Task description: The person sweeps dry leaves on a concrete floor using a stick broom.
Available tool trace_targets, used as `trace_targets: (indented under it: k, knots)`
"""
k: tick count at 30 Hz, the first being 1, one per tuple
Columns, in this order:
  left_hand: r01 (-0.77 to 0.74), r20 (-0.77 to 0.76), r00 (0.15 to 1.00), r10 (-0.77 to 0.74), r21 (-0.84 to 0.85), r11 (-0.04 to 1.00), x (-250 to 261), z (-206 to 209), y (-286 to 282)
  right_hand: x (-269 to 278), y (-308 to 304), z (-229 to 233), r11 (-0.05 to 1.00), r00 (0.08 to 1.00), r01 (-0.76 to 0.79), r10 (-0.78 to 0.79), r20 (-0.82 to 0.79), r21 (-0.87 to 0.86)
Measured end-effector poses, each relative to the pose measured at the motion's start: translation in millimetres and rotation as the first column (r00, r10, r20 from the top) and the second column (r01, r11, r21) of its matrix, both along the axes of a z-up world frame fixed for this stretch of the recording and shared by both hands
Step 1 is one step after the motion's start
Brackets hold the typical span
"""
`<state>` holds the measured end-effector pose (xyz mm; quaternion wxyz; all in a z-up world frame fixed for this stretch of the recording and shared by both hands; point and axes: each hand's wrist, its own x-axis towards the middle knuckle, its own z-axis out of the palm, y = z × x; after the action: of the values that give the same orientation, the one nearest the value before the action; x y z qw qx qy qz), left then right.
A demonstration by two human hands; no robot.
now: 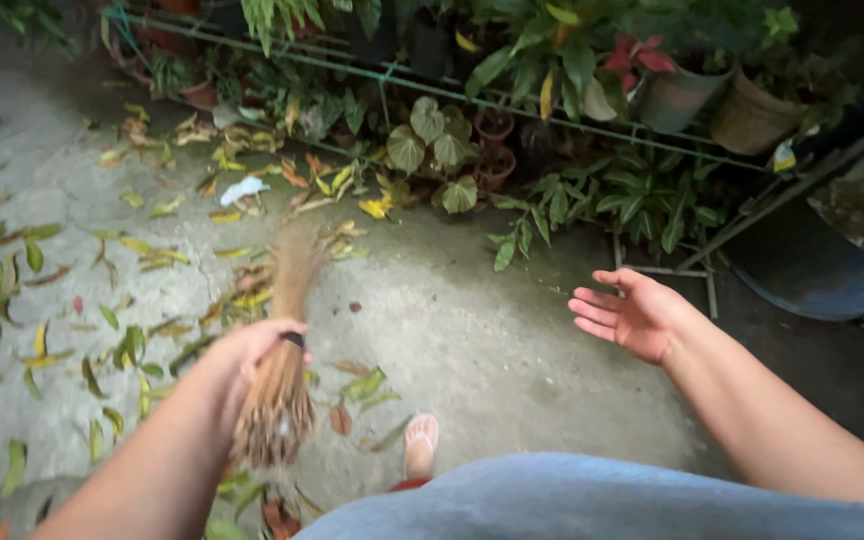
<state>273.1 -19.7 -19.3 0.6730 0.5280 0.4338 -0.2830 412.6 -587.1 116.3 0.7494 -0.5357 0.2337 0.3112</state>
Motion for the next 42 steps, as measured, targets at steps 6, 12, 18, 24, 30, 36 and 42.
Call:
trace_targets:
  k: [6, 12, 18, 24, 30, 36, 42]
  knots:
    - [0.167, 0.2, 0.97, -0.139, -0.134, 0.977, 45.1, 77.6, -82.7, 59.4, 78.0, 20.7, 0.997, 0.999, 0.013, -0.016, 0.047, 0.077]
    - [0.344, 0.087, 0.939, -0.333, -0.201, 0.917, 114.8, 56.2, -79.4, 82.2, 115.0, 29.4, 0.994, 0.993, 0.098, -0.101, 0.055, 0.051]
    - [0.314, 0.084, 0.949, -0.305, -0.14, 0.939, 122.5, -41.1, 46.7, 69.3, 101.4, 23.9, 0.98, 0.98, 0.201, -0.201, -0.001, -0.004]
    - [0.251, 0.038, 0.968, -0.249, -0.09, 0.964, 172.1, -47.3, 85.6, 79.7, 94.0, 20.1, 0.973, 0.973, 0.229, -0.23, -0.008, -0.032]
    - [0.335, 0.188, 0.935, -0.301, -0.188, 0.923, 175.2, 30.5, 7.1, 115.1, 127.3, 15.4, 0.993, 0.993, 0.116, -0.116, -0.017, 0.0]
    - [0.349, 0.097, 0.937, -0.336, -0.331, 0.877, 218.7, 51.1, -100.6, 177.0, 120.2, 23.7, 0.999, 0.999, 0.04, -0.04, -0.013, 0.014]
    - [0.343, 0.07, 0.938, -0.338, -0.3, 0.89, 292.7, 29.5, -143.1, 242.5, 71.8, 20.1, 0.999, 1.0, 0.017, -0.017, -0.001, -0.041]
